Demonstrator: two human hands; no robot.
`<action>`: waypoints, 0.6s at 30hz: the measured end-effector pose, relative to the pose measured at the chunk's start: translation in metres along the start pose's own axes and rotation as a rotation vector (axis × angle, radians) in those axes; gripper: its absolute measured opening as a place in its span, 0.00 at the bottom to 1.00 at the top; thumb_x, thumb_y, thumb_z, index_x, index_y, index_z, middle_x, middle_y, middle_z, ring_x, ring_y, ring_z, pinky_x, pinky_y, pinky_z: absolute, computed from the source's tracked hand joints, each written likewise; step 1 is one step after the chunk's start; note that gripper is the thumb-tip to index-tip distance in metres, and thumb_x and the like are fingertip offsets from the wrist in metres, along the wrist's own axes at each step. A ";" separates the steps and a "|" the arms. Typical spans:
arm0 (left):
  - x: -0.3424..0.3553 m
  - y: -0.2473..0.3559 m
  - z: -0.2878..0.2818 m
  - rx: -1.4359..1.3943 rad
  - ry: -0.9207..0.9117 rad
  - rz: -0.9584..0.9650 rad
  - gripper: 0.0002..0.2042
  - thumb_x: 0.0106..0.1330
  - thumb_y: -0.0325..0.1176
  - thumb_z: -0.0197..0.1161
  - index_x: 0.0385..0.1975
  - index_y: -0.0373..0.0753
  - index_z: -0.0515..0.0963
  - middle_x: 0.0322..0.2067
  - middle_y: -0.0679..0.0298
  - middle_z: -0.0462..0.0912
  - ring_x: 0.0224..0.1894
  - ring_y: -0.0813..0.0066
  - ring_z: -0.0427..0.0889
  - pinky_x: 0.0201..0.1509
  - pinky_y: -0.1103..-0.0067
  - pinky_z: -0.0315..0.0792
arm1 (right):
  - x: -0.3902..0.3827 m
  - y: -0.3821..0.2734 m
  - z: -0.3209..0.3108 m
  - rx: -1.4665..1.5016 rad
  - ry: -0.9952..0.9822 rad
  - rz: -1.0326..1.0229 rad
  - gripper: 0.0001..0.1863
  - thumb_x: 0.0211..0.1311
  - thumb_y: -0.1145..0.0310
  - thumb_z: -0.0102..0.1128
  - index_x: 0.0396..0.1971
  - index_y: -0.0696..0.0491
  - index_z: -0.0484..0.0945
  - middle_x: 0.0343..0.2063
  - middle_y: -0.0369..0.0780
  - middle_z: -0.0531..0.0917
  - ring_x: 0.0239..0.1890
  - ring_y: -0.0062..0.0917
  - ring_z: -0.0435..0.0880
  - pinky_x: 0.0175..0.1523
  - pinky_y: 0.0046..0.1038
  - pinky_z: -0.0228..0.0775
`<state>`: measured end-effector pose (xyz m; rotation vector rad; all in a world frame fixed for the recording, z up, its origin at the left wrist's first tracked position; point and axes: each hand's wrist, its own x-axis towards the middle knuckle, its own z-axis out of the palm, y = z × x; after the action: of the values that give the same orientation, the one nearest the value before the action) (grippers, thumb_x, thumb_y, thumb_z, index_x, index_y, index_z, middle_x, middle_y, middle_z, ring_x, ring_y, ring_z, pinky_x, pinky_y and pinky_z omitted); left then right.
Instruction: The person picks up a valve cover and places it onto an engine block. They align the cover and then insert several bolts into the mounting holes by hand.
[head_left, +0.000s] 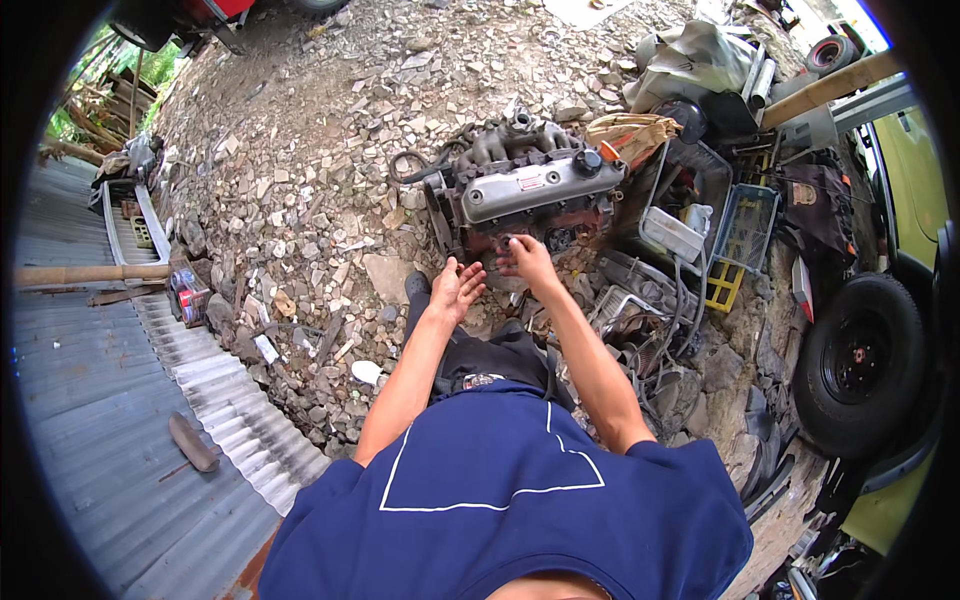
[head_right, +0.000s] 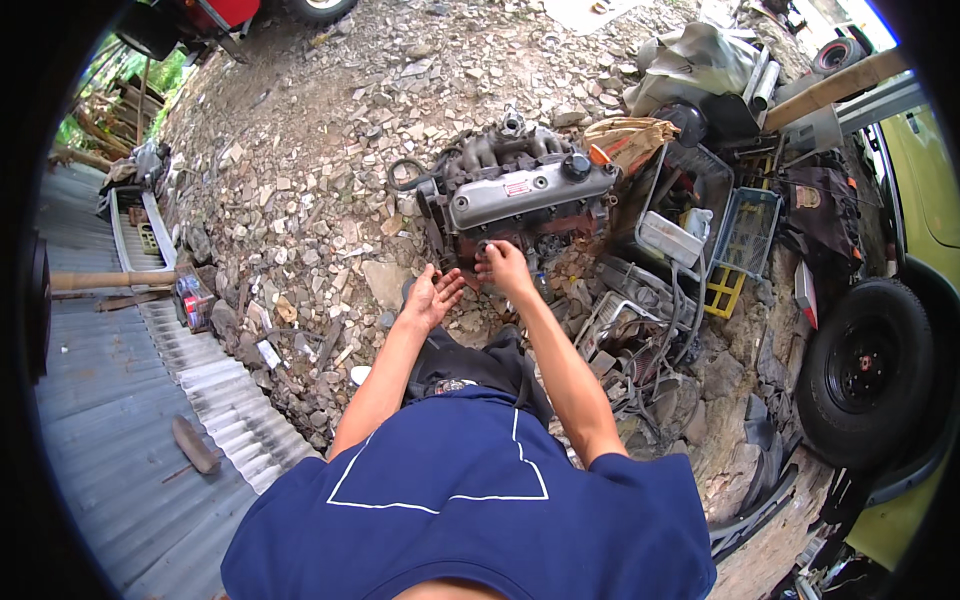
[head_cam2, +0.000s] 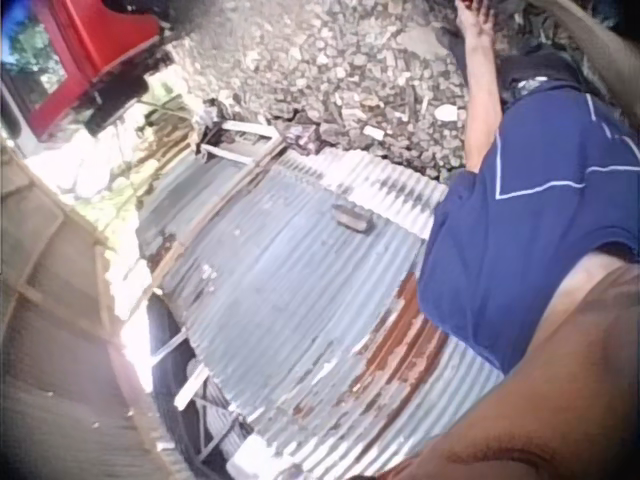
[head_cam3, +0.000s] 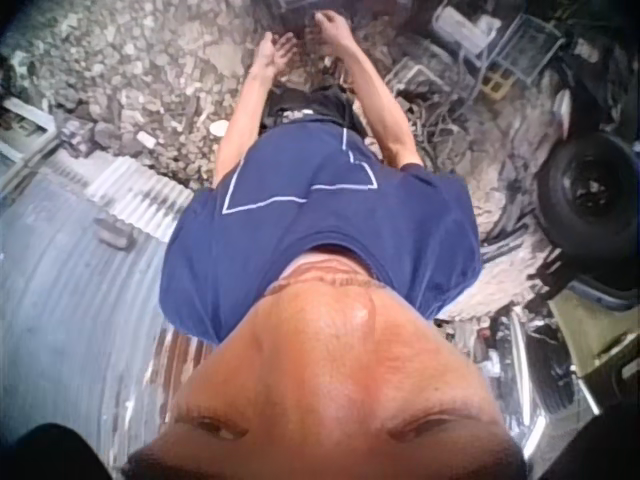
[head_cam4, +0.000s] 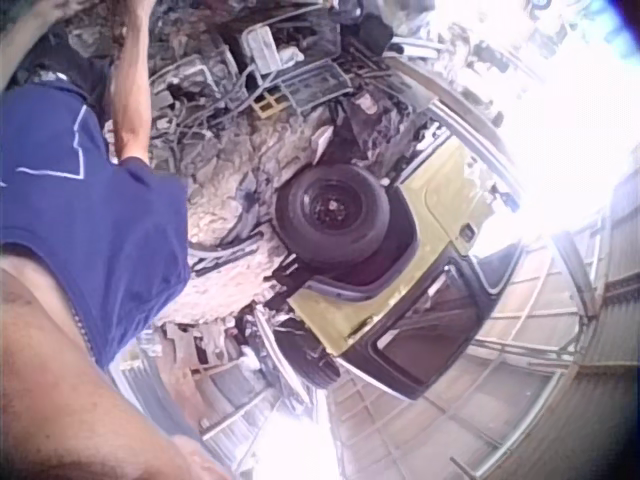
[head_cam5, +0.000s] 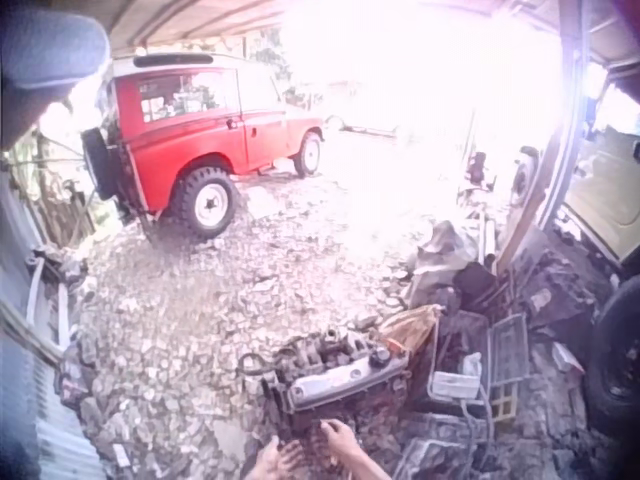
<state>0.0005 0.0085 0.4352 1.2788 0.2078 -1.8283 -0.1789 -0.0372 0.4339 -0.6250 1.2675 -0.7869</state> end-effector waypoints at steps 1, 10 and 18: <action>0.005 0.012 -0.007 0.006 0.003 -0.001 0.14 0.75 0.49 0.45 0.36 0.45 0.64 0.44 0.57 0.82 0.44 0.63 0.82 0.44 0.67 0.77 | 0.018 -0.001 0.001 0.135 -0.039 0.011 0.16 0.72 0.66 0.48 0.54 0.59 0.69 0.38 0.42 0.82 0.34 0.26 0.83 0.36 0.29 0.82; 0.040 0.132 -0.066 0.124 0.046 0.019 0.15 0.71 0.52 0.54 0.31 0.47 0.71 0.35 0.67 0.81 0.41 0.72 0.81 0.43 0.71 0.75 | 0.114 -0.001 0.046 0.224 0.096 0.013 0.19 0.71 0.76 0.46 0.60 0.57 0.62 0.41 0.46 0.79 0.36 0.28 0.82 0.39 0.29 0.82; 0.050 0.191 -0.070 0.332 0.064 -0.033 0.16 0.71 0.52 0.53 0.32 0.46 0.71 0.29 0.70 0.77 0.36 0.73 0.79 0.39 0.74 0.73 | 0.154 0.028 0.065 0.064 0.385 0.124 0.20 0.70 0.74 0.47 0.60 0.48 0.61 0.38 0.40 0.81 0.30 0.21 0.82 0.32 0.27 0.81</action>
<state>0.1818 -0.0949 0.4236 1.5705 -0.0431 -1.9059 -0.0933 -0.1452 0.3346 -0.3472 1.6077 -0.8669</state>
